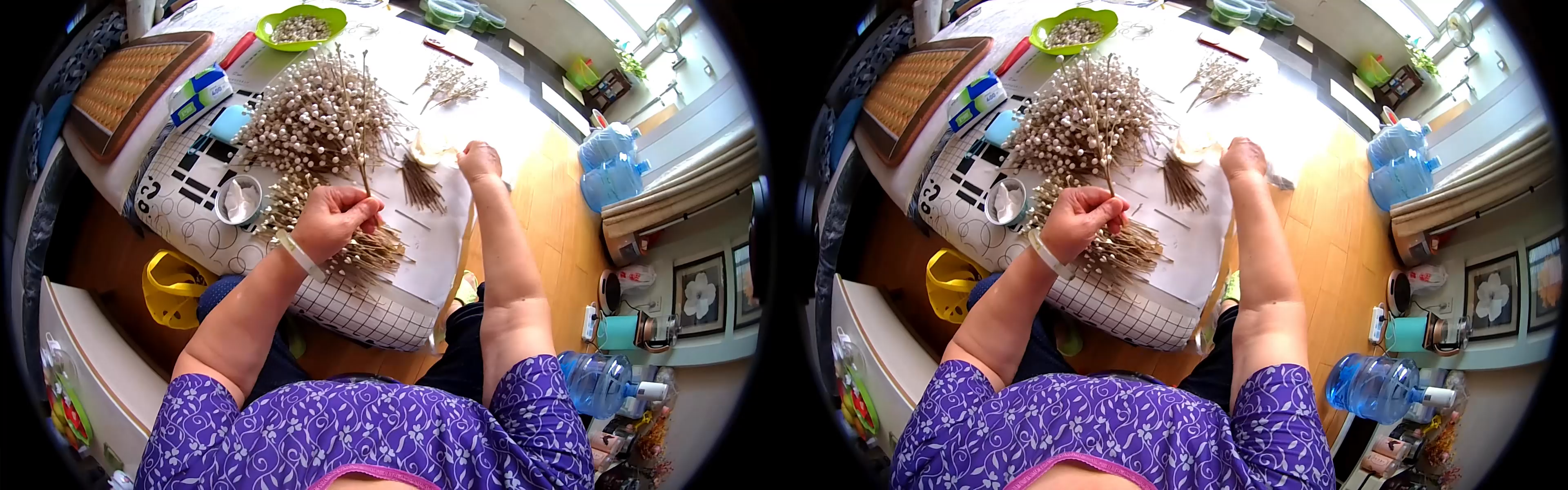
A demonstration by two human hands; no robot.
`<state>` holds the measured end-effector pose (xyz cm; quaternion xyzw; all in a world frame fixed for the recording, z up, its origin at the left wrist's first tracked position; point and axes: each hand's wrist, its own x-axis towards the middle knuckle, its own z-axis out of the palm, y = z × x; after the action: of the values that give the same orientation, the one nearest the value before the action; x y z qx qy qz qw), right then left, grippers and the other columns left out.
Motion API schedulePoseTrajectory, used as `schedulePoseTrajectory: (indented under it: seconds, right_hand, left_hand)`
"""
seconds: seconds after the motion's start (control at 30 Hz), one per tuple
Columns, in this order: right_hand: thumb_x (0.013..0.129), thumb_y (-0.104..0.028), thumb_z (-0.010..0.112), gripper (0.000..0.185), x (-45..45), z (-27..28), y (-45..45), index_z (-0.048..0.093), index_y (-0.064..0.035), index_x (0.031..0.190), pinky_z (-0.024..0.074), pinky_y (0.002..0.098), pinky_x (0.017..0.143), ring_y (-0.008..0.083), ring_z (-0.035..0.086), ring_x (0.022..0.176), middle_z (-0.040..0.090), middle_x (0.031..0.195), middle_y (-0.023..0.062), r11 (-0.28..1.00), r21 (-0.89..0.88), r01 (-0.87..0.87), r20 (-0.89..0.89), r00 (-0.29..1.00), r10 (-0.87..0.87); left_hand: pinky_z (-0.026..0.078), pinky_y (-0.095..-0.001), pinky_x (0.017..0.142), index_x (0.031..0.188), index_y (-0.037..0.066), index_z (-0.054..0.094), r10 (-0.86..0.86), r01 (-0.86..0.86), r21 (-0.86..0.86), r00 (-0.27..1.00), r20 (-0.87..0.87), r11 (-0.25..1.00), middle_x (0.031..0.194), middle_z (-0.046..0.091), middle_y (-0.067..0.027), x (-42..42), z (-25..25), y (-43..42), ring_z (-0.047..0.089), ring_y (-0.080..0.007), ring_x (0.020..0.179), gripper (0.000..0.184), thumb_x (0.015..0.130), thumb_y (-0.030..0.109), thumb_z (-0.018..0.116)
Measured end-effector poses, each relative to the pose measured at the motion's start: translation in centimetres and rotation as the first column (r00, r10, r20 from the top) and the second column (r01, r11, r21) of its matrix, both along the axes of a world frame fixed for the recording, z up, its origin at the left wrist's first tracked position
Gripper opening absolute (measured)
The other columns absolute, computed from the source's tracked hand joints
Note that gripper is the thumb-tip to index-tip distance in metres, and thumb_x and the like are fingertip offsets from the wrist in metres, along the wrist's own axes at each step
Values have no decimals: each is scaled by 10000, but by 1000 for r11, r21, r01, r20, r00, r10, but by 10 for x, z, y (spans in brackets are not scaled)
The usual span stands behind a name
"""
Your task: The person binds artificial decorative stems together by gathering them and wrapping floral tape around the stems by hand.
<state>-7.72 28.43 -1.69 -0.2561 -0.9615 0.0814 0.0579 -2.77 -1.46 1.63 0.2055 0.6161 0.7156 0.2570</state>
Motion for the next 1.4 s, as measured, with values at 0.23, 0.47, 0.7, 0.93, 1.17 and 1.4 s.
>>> schedulePoseTrajectory:
  seconds: [0.23,0.47,0.7,0.93,1.17,1.4]
  right_hand:
    - [764,-189,581,217,67,32,-23,623,22,738,462,293,554,202,587,562,607,608,136,928,-310,-208,-420,905,62]
    - [739,-18,634,41,157,53,-137,603,-2,760,413,244,483,123,528,530,566,621,80,624,-446,-641,-597,733,326]
    - [739,-47,616,40,148,51,-144,602,-12,754,441,289,516,228,569,554,577,634,126,678,-356,-643,-569,725,388]
    - [738,-41,612,37,145,48,-143,602,-10,755,447,294,525,231,577,565,581,643,131,685,-352,-638,-547,734,402]
    - [746,-44,597,31,143,45,-145,582,-22,732,444,319,523,264,567,572,565,638,133,697,-282,-660,-568,700,433]
    - [732,-50,616,50,144,47,-144,576,-33,708,441,308,508,236,563,551,562,630,111,733,-294,-613,-565,731,384]
  left_hand:
    - [469,-207,580,846,-45,615,45,-57,101,993,113,993,711,619,-75,-6,-7,-3,560,-93,598,152,844,98,563]
    - [481,-202,584,838,-38,617,79,-98,128,985,151,987,729,622,-76,-3,-9,1,576,-92,619,166,841,122,572]
    - [489,-210,599,838,-34,615,50,-76,145,983,176,986,735,622,-78,-3,-12,2,580,-101,625,162,842,122,569]
    - [490,-210,600,839,-33,613,29,-62,166,981,193,984,733,617,-73,-4,-10,2,580,-103,627,155,844,114,566]
    - [489,-212,611,840,-34,613,21,-55,167,980,199,984,739,615,-68,-3,-11,2,579,-104,633,153,843,111,565]
    - [488,-212,609,838,-39,612,23,-56,167,981,192,984,734,614,-70,-3,-13,3,579,-106,634,157,842,111,567]
